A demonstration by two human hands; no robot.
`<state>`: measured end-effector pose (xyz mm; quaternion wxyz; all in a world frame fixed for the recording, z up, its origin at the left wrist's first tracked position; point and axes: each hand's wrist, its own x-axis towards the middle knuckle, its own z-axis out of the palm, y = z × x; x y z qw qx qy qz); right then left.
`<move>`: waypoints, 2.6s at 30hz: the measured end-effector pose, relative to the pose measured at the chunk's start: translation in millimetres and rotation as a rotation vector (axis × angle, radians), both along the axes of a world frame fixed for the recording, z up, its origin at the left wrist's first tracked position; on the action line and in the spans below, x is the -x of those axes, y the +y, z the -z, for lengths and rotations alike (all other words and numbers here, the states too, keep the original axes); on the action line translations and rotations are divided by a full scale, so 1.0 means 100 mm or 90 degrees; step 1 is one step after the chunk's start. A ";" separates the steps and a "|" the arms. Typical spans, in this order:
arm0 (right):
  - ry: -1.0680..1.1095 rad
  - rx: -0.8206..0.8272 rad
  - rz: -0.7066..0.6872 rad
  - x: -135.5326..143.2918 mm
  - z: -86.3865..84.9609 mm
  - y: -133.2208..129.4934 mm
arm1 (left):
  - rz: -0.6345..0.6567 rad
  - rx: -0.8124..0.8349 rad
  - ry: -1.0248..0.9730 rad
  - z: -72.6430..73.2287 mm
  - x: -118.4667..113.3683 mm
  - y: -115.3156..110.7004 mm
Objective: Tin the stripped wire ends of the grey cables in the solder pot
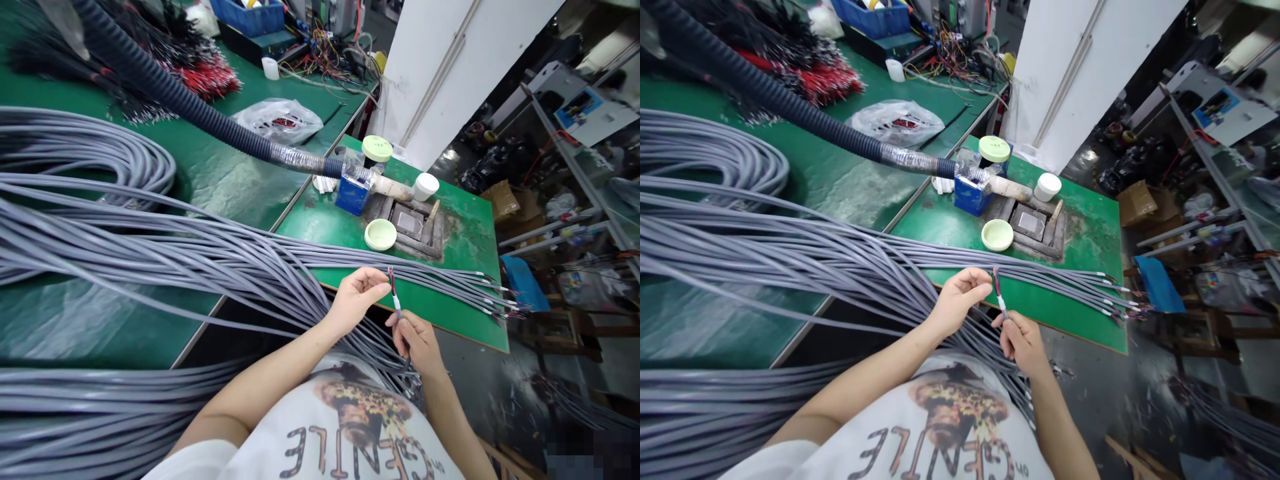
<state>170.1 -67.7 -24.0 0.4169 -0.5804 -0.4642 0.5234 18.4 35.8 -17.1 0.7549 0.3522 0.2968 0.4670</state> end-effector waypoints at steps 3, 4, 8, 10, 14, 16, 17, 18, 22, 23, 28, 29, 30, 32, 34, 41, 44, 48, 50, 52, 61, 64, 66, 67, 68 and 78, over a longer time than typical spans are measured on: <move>-0.003 0.007 -0.007 0.00 -0.01 0.01 | 0.011 -0.002 0.003 -0.03 -0.04 0.02; -0.004 0.008 -0.009 0.00 -0.01 0.02 | 0.011 -0.006 0.006 -0.03 -0.06 0.02; -0.006 0.008 -0.012 0.00 -0.01 0.02 | 0.004 -0.018 0.021 -0.01 -0.08 0.05; -0.006 0.010 -0.006 -0.01 0.00 0.02 | 0.010 -0.005 0.024 0.00 -0.08 0.06; 0.025 0.005 0.018 -0.04 0.01 0.04 | 0.031 0.031 0.012 0.02 -0.09 0.04; 0.037 -0.002 0.028 -0.05 -0.01 0.08 | 0.047 0.043 0.009 0.03 -0.11 0.02; 0.034 -0.007 0.035 -0.06 -0.04 0.11 | 0.055 0.047 0.010 0.03 -0.13 0.00; 0.023 -0.013 0.043 -0.07 -0.06 0.15 | 0.062 0.050 0.010 0.04 -0.14 -0.02; -0.090 -0.039 0.074 -0.07 -0.20 0.28 | 0.073 0.050 -0.005 0.02 -0.19 -0.08; -0.123 -0.052 0.083 -0.06 -0.22 0.30 | 0.077 0.048 -0.010 0.02 -0.19 -0.09; -0.189 -0.131 0.140 -0.03 -0.29 0.34 | 0.088 0.040 -0.034 0.02 -0.20 -0.09; -0.196 -0.149 0.150 -0.03 -0.30 0.34 | 0.090 0.039 -0.037 0.02 -0.20 -0.09; -0.206 -0.168 0.158 -0.03 -0.31 0.35 | 0.089 0.038 -0.036 0.03 -0.20 -0.09; -0.230 -0.204 0.165 -0.04 -0.33 0.37 | 0.077 0.038 -0.030 0.03 -0.22 -0.09; -0.244 -0.227 0.159 -0.05 -0.34 0.40 | 0.059 0.041 -0.029 0.04 -0.24 -0.10; -0.231 -0.262 0.165 -0.05 -0.29 0.52 | 0.041 0.040 -0.082 0.14 -0.28 -0.10; -0.246 -0.282 0.148 -0.07 -0.37 0.65 | 0.046 -0.005 -0.021 0.16 -0.22 -0.07; -0.347 -0.290 0.092 -0.21 -0.57 1.00 | 0.010 -0.261 0.205 0.18 -0.02 0.04; -0.415 -0.267 0.043 -0.30 -0.64 1.22 | -0.027 -0.385 0.307 0.22 0.07 0.11; -0.471 -0.234 -0.006 -0.38 -0.64 1.46 | -0.033 -0.443 0.382 0.30 0.13 0.18; -0.605 -0.115 -0.162 -0.39 -0.46 2.16 | 0.020 -0.541 0.532 0.46 0.12 0.25; -0.665 -0.094 -0.193 -0.31 -0.45 2.21 | 0.025 -0.557 0.551 0.45 0.12 0.25; -0.709 -0.076 -0.201 -0.27 -0.45 2.23 | 0.028 -0.562 0.560 0.45 0.13 0.25; -0.730 -0.067 -0.202 -0.25 -0.45 2.23 | 0.030 -0.563 0.564 0.46 0.13 0.25; -0.749 -0.058 -0.204 -0.24 -0.44 2.24 | 0.032 -0.563 0.566 0.46 0.13 0.25; -0.771 -0.109 -0.212 -0.29 -0.48 2.23 | 0.045 -0.559 0.561 0.45 0.14 0.26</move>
